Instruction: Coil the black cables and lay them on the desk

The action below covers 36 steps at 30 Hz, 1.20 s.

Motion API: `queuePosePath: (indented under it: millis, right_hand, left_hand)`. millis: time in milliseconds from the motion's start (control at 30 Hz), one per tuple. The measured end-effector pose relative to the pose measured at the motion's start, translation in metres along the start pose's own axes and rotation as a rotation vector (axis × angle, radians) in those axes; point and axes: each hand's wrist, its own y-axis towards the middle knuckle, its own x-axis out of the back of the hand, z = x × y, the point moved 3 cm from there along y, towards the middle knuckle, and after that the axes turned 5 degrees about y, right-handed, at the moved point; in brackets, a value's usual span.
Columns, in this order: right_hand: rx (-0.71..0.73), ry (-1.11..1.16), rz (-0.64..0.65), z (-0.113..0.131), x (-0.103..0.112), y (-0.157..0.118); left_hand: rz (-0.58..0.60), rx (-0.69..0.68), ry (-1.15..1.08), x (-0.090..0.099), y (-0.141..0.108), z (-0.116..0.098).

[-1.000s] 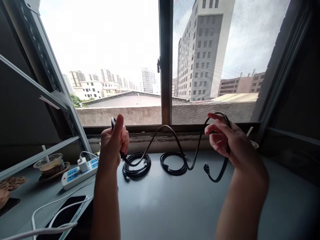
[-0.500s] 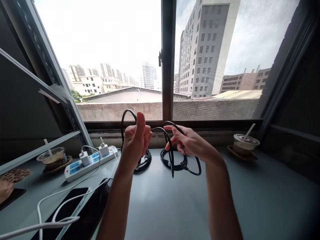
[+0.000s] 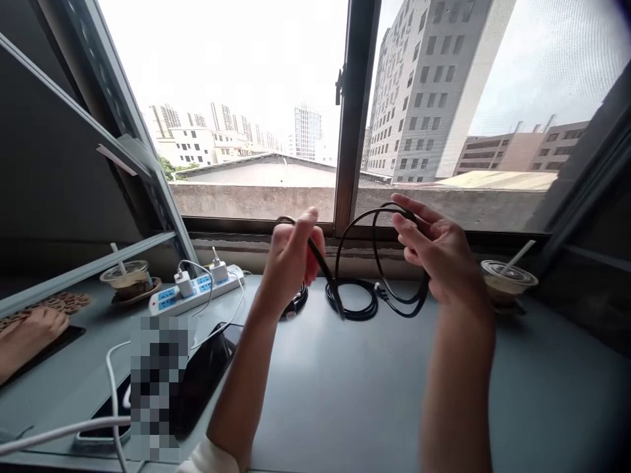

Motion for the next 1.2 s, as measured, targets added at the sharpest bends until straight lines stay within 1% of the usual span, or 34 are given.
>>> queuePosePath:
  millis: [67, 100, 200, 267, 300, 367, 467, 533, 600, 667, 700, 733, 767, 833, 900, 933, 1000, 1067, 1133, 1200]
  right_hand:
    - [0.005, -0.028, 0.075, 0.002, -0.004, -0.004]
    - [0.014, -0.057, 0.119, 0.004, -0.006, -0.007]
    - [0.062, -0.164, 0.321, 0.011, -0.016, -0.017]
    - [0.121, -0.248, 0.479, 0.015, -0.021, -0.024]
    - [0.156, -0.29, 0.539, 0.015, -0.022, -0.027]
    - [0.211, -0.364, 0.601, 0.015, -0.021, -0.029]
    - [0.26, -0.412, 0.61, 0.012, -0.015, -0.026]
    - [0.293, -0.408, 0.591, 0.01, -0.011, -0.022]
    - [0.31, -0.4, 0.523, 0.01, -0.007, -0.017]
    - [0.308, -0.409, 0.41, 0.011, -0.003, -0.014]
    - [0.309, -0.416, 0.348, 0.013, -0.002, -0.013]
    - [0.316, -0.42, 0.289, 0.014, 0.0, -0.013]
    - [0.33, -0.42, 0.238, 0.016, 0.0, -0.013]
    - [0.368, -0.39, 0.172, 0.021, -0.001, -0.016]
    - [0.413, -0.33, 0.134, 0.026, -0.002, -0.019]
    - [0.436, -0.299, 0.115, 0.029, -0.003, -0.02]
    - [0.485, -0.251, 0.044, 0.033, -0.001, -0.022]
    - [0.529, -0.215, -0.058, 0.036, 0.003, -0.021]
    - [0.55, -0.177, -0.138, 0.034, 0.009, -0.018]
    - [0.537, -0.151, -0.152, 0.029, 0.011, -0.013]
  left_hand:
    - [0.145, 0.043, 0.046, -0.009, -0.002, 0.003]
    - [0.192, 0.056, 0.061, -0.013, -0.003, 0.004]
    - [0.264, 0.079, 0.096, -0.024, -0.007, 0.005]
    - [0.317, 0.111, 0.137, -0.028, -0.008, 0.007]
    - [0.341, 0.127, 0.16, -0.028, -0.008, 0.008]
    - [0.362, 0.134, 0.207, -0.027, -0.007, 0.01]
    - [0.34, 0.065, 0.251, -0.022, -0.005, 0.009]
    - [0.282, -0.018, 0.254, -0.017, -0.005, 0.003]
    - [0.15, -0.119, 0.27, -0.011, -0.005, -0.005]
    - [-0.004, -0.213, 0.334, -0.004, -0.007, -0.014]
    - [-0.053, -0.248, 0.377, -0.002, -0.008, -0.018]
    - [-0.072, -0.274, 0.42, -0.001, -0.009, -0.02]
    - [-0.063, -0.295, 0.46, -0.001, -0.009, -0.021]
    - [0.017, -0.313, 0.514, -0.006, -0.007, -0.016]
    - [0.106, -0.312, 0.509, -0.013, -0.002, -0.006]
    - [0.125, -0.303, 0.485, -0.016, 0.001, 0.0]
    - [0.105, -0.269, 0.414, -0.018, 0.01, 0.014]
    - [0.042, -0.225, 0.346, -0.017, 0.018, 0.025]
    - [0.004, -0.186, 0.255, -0.016, 0.023, 0.033]
    - [-0.006, -0.135, 0.106, -0.015, 0.025, 0.036]
